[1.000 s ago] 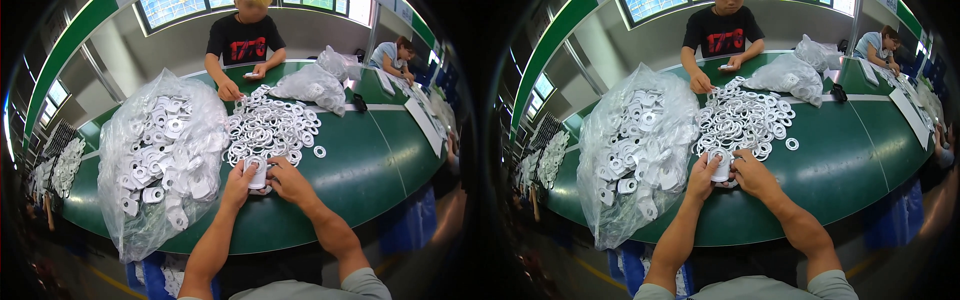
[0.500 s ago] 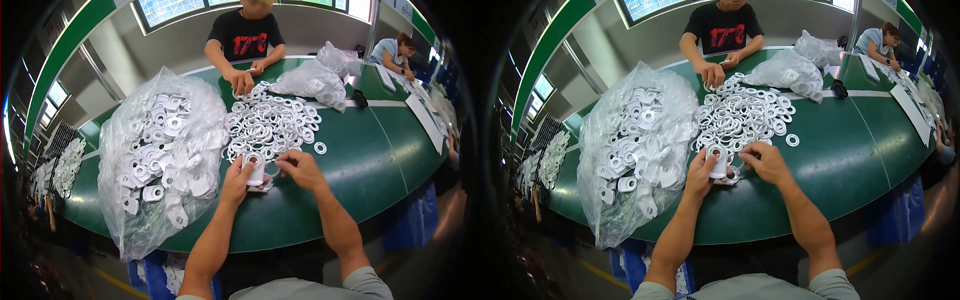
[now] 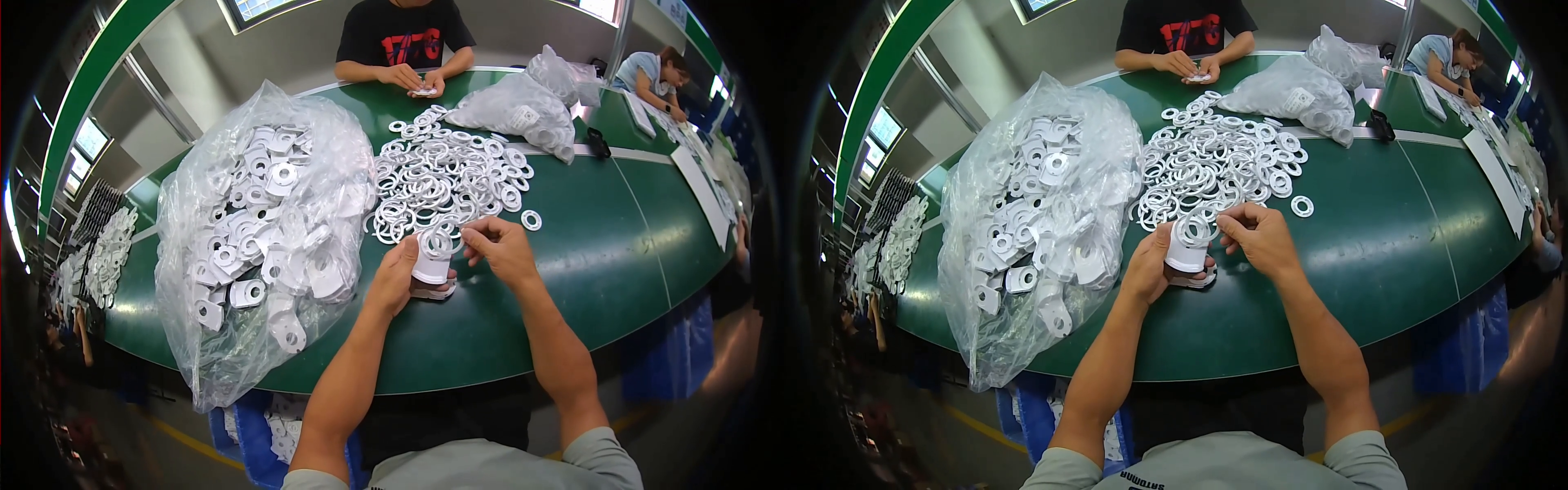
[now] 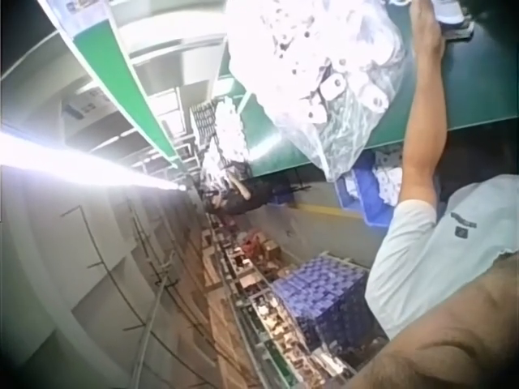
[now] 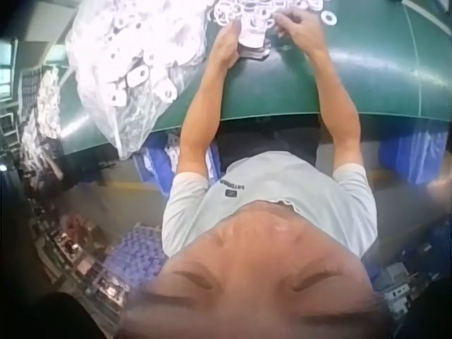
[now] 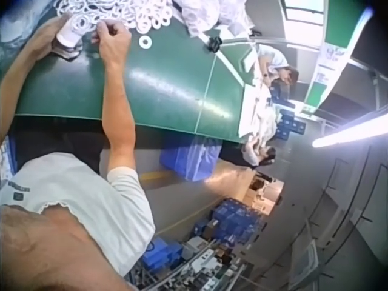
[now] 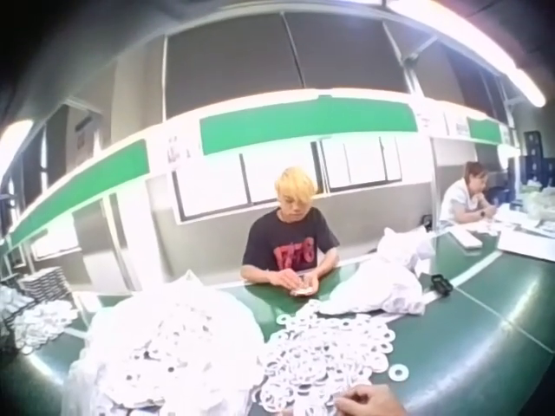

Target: Sorting and stacking small white plastic circular components on a factory assembly line.

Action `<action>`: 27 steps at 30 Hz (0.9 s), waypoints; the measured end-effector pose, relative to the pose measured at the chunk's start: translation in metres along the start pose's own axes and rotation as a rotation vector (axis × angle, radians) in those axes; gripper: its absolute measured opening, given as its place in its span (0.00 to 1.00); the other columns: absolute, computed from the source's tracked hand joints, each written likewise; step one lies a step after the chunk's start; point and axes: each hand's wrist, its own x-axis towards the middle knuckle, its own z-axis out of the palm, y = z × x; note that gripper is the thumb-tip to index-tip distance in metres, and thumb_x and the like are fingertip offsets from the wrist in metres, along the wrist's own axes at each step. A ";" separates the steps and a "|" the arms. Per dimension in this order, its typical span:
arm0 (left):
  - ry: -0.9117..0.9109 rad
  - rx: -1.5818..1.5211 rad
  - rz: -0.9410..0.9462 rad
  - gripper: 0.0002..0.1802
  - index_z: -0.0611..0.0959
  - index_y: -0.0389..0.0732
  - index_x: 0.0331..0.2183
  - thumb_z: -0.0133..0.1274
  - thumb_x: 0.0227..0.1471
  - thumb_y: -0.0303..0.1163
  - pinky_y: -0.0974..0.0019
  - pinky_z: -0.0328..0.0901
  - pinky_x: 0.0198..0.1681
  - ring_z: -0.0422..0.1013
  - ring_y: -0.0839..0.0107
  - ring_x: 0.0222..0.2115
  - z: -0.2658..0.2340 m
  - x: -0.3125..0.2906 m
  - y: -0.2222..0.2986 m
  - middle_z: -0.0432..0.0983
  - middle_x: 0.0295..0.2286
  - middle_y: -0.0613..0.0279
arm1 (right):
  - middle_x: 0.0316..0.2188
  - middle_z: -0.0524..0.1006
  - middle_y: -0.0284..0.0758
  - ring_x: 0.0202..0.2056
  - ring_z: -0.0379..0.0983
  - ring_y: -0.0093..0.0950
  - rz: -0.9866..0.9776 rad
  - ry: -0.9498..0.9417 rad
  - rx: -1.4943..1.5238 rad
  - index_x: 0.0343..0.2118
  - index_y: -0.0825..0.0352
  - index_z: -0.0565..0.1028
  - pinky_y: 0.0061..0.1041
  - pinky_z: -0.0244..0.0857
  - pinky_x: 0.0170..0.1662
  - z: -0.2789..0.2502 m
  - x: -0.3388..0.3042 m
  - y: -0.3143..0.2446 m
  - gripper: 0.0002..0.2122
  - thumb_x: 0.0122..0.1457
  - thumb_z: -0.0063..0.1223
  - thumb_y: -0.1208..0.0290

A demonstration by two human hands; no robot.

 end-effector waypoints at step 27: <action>-0.055 0.141 -0.024 0.26 0.66 0.35 0.54 0.37 0.63 0.44 0.65 0.76 0.30 0.77 0.64 0.32 0.003 -0.003 0.005 0.74 0.39 0.54 | 0.21 0.78 0.31 0.20 0.71 0.16 -0.023 0.025 -0.245 0.32 0.71 0.79 0.16 0.65 0.23 0.010 -0.005 -0.001 0.07 0.55 0.59 0.72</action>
